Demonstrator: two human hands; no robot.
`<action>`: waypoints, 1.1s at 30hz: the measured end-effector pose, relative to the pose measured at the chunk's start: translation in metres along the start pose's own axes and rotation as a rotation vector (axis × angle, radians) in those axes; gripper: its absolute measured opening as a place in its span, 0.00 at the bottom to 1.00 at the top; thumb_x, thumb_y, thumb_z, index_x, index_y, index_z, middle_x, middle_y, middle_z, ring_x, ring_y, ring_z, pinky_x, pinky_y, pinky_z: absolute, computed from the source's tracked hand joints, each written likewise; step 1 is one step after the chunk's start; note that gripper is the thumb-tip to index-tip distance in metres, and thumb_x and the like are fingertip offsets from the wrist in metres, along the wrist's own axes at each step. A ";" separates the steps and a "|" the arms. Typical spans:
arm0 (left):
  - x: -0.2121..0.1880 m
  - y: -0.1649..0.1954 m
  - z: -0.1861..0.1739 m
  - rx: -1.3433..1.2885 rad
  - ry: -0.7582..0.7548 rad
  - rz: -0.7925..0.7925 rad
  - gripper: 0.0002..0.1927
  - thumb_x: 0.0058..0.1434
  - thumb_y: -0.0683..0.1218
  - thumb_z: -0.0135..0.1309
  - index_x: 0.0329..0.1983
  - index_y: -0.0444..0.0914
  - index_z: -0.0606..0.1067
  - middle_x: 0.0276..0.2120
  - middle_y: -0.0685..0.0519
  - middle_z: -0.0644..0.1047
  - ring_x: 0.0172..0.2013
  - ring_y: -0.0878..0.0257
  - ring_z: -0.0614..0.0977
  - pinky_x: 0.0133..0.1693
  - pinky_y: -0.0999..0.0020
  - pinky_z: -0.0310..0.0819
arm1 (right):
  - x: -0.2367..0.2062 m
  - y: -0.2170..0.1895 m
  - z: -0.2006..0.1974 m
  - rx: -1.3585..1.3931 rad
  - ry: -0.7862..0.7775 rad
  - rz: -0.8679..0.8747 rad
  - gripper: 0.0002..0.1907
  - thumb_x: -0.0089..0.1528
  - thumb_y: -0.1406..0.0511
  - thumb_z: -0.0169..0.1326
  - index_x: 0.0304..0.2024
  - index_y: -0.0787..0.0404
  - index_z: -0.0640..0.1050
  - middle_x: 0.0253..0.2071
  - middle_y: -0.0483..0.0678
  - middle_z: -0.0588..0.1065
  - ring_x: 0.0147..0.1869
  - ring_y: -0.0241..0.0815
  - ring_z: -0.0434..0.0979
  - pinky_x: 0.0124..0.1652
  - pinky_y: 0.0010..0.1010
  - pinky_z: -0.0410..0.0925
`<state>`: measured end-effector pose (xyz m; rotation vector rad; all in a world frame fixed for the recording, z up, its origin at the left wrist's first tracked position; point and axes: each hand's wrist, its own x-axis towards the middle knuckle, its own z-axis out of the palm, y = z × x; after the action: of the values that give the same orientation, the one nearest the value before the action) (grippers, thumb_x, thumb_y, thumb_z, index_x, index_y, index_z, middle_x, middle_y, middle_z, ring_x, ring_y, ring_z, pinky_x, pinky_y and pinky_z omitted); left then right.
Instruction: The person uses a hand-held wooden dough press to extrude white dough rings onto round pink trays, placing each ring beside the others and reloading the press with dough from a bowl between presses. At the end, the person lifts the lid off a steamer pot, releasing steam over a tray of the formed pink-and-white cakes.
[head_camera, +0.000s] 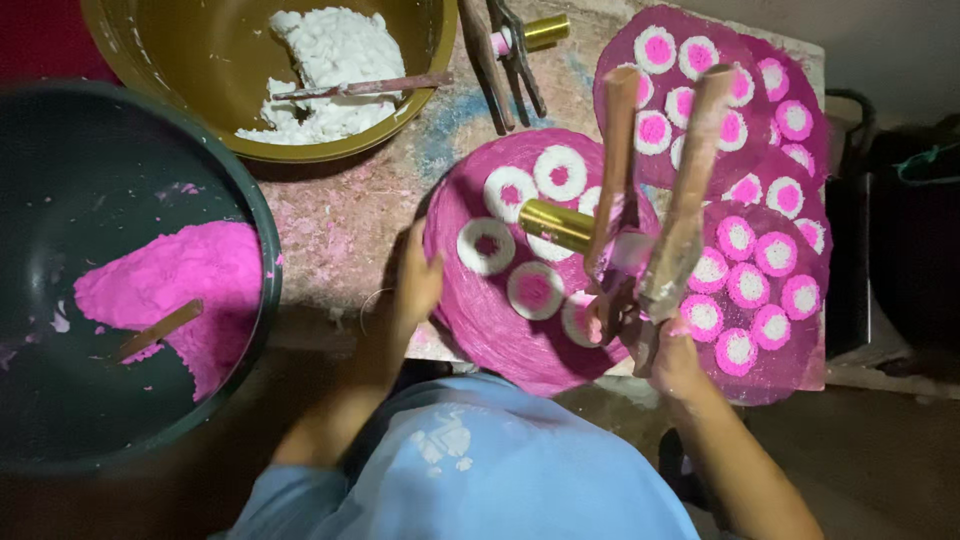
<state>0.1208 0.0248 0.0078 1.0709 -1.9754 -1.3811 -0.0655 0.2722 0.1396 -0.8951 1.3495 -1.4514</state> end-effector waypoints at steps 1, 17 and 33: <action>-0.023 0.001 -0.001 0.152 -0.018 -0.083 0.33 0.62 0.37 0.57 0.70 0.36 0.62 0.62 0.41 0.70 0.63 0.51 0.72 0.64 0.57 0.67 | -0.002 0.002 -0.004 -0.038 -0.017 0.031 0.53 0.60 0.27 0.41 0.56 0.70 0.70 0.41 0.53 0.72 0.44 0.45 0.72 0.45 0.38 0.67; 0.052 0.078 0.016 -1.884 -0.544 -0.024 0.24 0.74 0.68 0.46 0.45 0.44 0.69 0.35 0.59 0.68 0.43 0.62 0.73 0.60 0.56 0.67 | 0.042 -0.020 -0.033 -0.461 -0.359 0.689 0.43 0.67 0.37 0.27 0.40 0.66 0.78 0.33 0.49 0.79 0.38 0.40 0.80 0.43 0.32 0.75; 0.072 0.060 0.033 -1.876 -0.378 -0.049 0.14 0.66 0.60 0.43 0.33 0.48 0.65 0.28 0.62 0.66 0.32 0.66 0.68 0.43 0.65 0.65 | 0.059 -0.014 -0.011 -0.714 -0.131 0.643 0.36 0.66 0.40 0.33 0.35 0.64 0.74 0.23 0.47 0.71 0.26 0.39 0.72 0.29 0.33 0.69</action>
<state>0.0354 -0.0058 0.0491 -0.1051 -0.1140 -2.4623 -0.0956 0.2192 0.1470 -0.8441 1.8646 -0.4047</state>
